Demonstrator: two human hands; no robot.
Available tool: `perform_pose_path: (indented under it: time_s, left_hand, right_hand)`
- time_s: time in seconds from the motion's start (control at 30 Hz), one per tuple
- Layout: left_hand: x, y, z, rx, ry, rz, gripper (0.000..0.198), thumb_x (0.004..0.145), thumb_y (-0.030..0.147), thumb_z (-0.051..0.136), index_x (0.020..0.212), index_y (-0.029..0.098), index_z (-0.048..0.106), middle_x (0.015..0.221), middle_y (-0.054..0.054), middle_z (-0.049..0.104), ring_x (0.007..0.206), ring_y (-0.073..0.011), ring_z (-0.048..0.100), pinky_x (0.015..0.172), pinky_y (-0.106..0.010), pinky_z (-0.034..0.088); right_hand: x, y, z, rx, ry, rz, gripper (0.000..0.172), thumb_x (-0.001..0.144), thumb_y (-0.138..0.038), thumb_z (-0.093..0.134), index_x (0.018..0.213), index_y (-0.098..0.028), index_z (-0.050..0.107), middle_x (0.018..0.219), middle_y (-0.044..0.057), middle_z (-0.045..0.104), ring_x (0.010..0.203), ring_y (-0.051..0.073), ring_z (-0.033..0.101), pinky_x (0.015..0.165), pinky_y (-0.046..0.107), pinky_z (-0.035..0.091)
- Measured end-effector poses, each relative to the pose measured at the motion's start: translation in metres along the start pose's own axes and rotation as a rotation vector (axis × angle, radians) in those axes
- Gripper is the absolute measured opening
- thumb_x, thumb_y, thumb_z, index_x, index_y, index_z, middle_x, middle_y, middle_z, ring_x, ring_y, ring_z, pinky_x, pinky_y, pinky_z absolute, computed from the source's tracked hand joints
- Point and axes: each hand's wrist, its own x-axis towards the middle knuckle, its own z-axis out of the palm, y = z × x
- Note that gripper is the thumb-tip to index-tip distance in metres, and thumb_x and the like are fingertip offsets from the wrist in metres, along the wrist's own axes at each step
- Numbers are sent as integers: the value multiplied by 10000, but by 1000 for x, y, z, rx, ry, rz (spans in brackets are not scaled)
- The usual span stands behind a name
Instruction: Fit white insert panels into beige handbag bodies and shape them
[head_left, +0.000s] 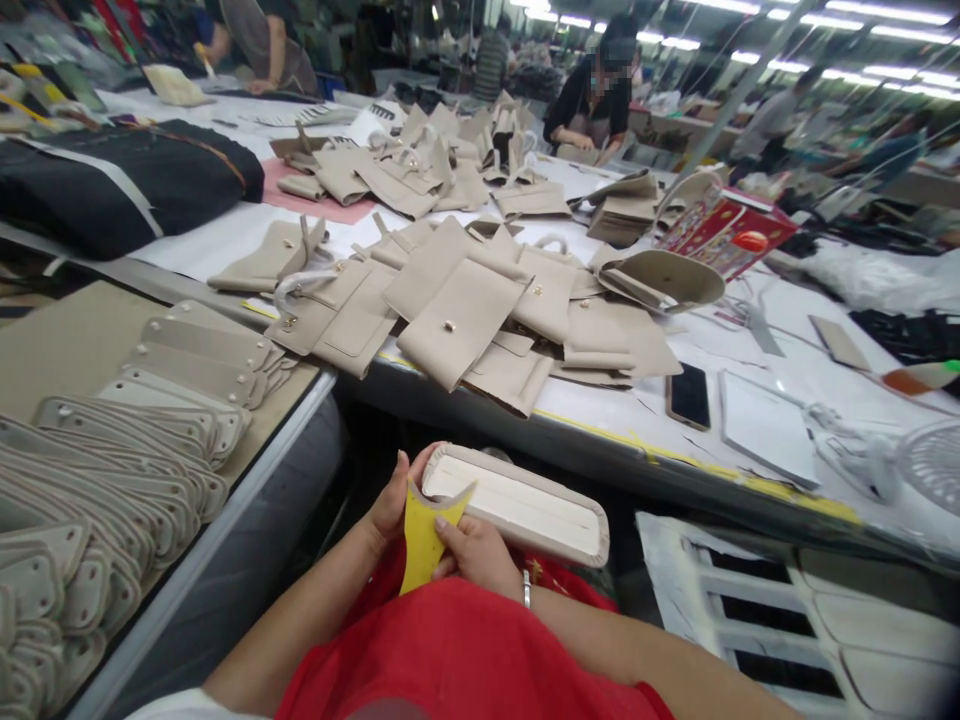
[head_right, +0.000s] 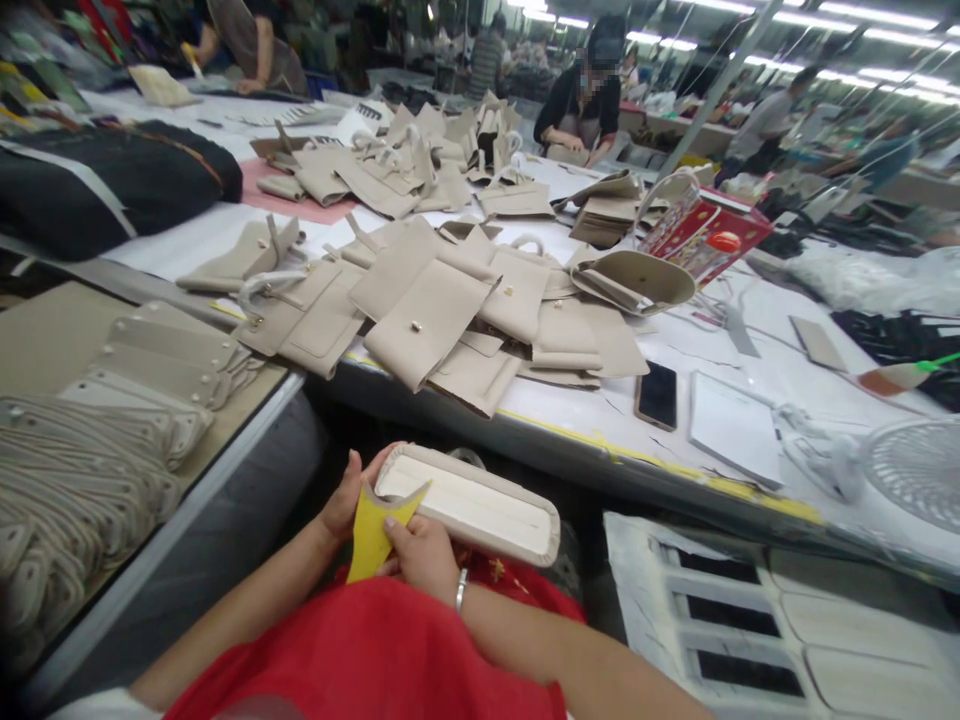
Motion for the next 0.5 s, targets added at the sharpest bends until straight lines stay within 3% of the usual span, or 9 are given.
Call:
perform_pose_path:
  time_s: [0.2, 0.5]
  left_hand:
    - [11, 2, 6, 207, 122, 9, 544, 815, 604, 407, 1166, 201, 509, 1190, -72, 575, 1120, -236, 507, 973, -336, 364]
    - [19, -2, 17, 732, 311, 95, 440, 843, 559, 373, 1062, 215, 538, 1038, -37, 621, 953, -207, 556, 829, -281, 416]
  right_hand:
    - [5, -3, -9, 54, -29, -44, 673, 506, -702, 629, 799, -97, 587, 682, 93, 663, 504, 155, 599, 423, 221, 391]
    - [18, 20, -23, 145, -10, -100, 522, 659, -616, 586, 842, -129, 625, 694, 98, 657, 647, 246, 646, 564, 346, 510]
